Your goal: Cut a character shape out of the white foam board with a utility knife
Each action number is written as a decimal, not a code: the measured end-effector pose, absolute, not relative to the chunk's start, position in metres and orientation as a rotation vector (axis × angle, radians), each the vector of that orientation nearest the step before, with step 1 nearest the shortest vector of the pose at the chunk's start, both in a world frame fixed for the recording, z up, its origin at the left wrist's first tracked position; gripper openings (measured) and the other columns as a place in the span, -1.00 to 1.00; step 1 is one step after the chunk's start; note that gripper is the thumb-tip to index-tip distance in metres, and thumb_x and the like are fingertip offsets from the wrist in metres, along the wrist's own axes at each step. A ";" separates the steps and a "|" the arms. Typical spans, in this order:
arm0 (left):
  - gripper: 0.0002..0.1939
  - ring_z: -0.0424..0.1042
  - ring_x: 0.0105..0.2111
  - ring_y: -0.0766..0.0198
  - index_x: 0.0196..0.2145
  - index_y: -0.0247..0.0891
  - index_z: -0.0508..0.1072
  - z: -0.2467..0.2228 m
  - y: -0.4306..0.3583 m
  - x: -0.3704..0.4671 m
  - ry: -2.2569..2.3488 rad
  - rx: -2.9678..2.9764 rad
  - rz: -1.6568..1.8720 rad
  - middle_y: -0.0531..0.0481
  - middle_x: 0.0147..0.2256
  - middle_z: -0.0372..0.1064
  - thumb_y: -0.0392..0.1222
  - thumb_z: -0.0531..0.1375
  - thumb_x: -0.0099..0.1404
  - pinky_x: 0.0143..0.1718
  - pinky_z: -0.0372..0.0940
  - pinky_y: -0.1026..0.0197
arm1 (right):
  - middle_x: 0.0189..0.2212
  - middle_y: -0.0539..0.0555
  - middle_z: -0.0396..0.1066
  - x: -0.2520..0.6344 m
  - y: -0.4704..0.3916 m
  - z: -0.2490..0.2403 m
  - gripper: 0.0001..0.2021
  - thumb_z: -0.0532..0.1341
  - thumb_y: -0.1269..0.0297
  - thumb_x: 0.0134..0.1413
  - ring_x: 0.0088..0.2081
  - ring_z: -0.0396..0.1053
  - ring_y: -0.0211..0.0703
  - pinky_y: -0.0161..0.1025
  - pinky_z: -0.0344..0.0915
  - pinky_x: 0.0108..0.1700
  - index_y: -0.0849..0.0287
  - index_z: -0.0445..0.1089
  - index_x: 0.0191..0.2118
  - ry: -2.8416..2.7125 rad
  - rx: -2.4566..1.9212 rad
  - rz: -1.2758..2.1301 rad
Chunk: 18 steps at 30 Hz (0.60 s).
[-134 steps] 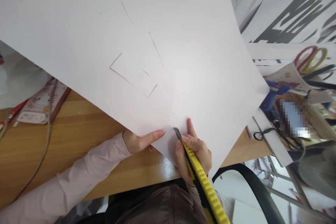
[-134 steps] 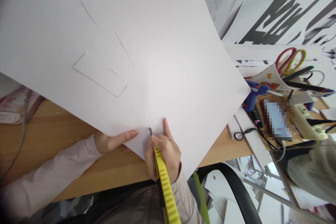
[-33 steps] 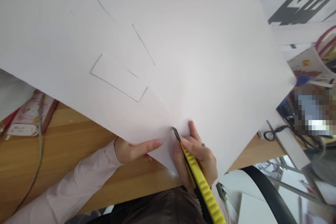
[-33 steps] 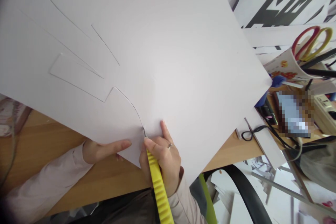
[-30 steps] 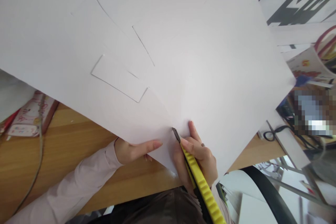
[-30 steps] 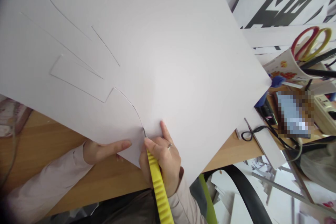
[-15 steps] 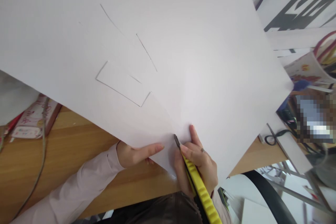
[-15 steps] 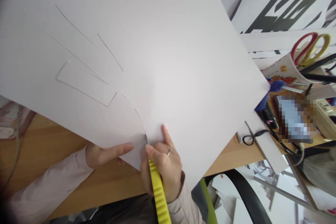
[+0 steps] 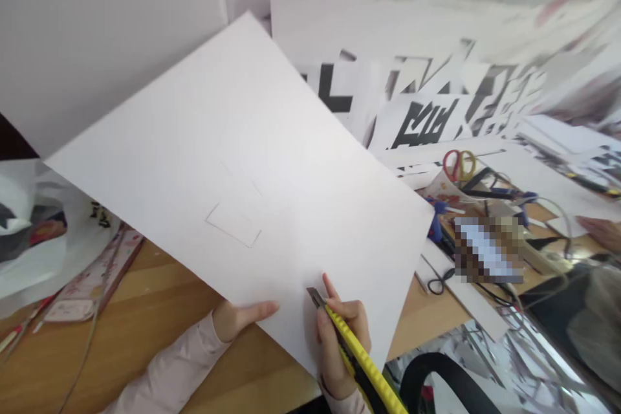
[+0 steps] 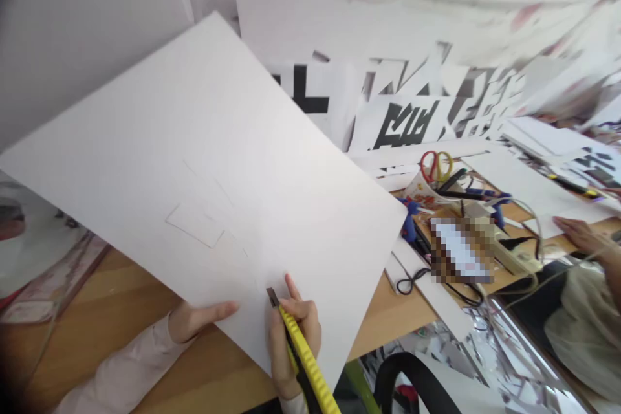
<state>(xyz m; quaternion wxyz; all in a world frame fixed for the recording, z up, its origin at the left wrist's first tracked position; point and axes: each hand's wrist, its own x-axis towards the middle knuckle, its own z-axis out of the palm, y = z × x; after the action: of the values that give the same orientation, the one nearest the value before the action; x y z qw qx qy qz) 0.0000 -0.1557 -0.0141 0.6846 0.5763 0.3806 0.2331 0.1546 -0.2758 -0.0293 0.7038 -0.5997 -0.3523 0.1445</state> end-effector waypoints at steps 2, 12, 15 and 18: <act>-0.25 0.44 0.10 -0.17 0.09 -0.24 0.50 -0.013 -0.157 0.002 0.806 1.255 0.532 -0.21 -0.02 0.54 0.23 0.41 0.03 0.26 0.24 -0.20 | -0.43 0.07 0.50 0.157 -0.273 -0.032 -0.92 0.28 0.26 0.19 0.07 0.51 0.15 -0.03 0.51 -0.06 0.13 0.41 -0.27 -0.776 -1.327 0.316; -0.26 0.50 0.00 -0.24 -0.08 -0.25 0.60 0.022 -0.188 -0.001 0.842 1.207 0.609 -0.16 -0.21 0.61 0.25 0.47 -0.17 0.17 0.33 -0.23 | -0.24 0.15 0.59 0.153 -0.290 -0.019 -0.83 0.27 0.11 0.19 -0.22 0.59 0.00 -0.09 0.53 -0.17 0.09 0.40 -0.29 -0.688 -1.184 0.233; -0.35 0.54 -0.09 -0.27 -0.23 -0.26 0.62 0.024 -0.192 -0.016 0.884 1.177 0.613 -0.15 -0.28 0.61 0.21 0.50 -0.24 0.06 0.41 -0.24 | -0.20 0.11 0.56 0.152 -0.307 -0.006 -0.85 0.24 0.14 0.24 -0.54 0.41 -0.27 -0.23 0.46 -0.41 0.10 0.35 -0.24 -0.643 -1.124 0.264; -0.36 0.56 -0.14 -0.29 -0.27 -0.23 0.62 0.027 -0.195 -0.033 0.916 1.193 0.606 -0.13 -0.31 0.61 0.20 0.50 -0.27 0.01 0.44 -0.27 | -0.37 -0.01 0.48 0.157 -0.323 0.008 -0.85 0.17 0.14 0.30 -0.59 0.32 -0.32 -0.32 0.36 -0.52 0.08 0.33 -0.14 -0.653 -1.071 0.226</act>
<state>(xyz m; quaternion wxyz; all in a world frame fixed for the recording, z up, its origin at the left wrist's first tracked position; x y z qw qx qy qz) -0.0334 -0.1954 0.0266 0.6888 0.5335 0.4094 0.2710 0.1573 -0.3231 0.0076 0.8036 -0.5000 -0.3050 0.1055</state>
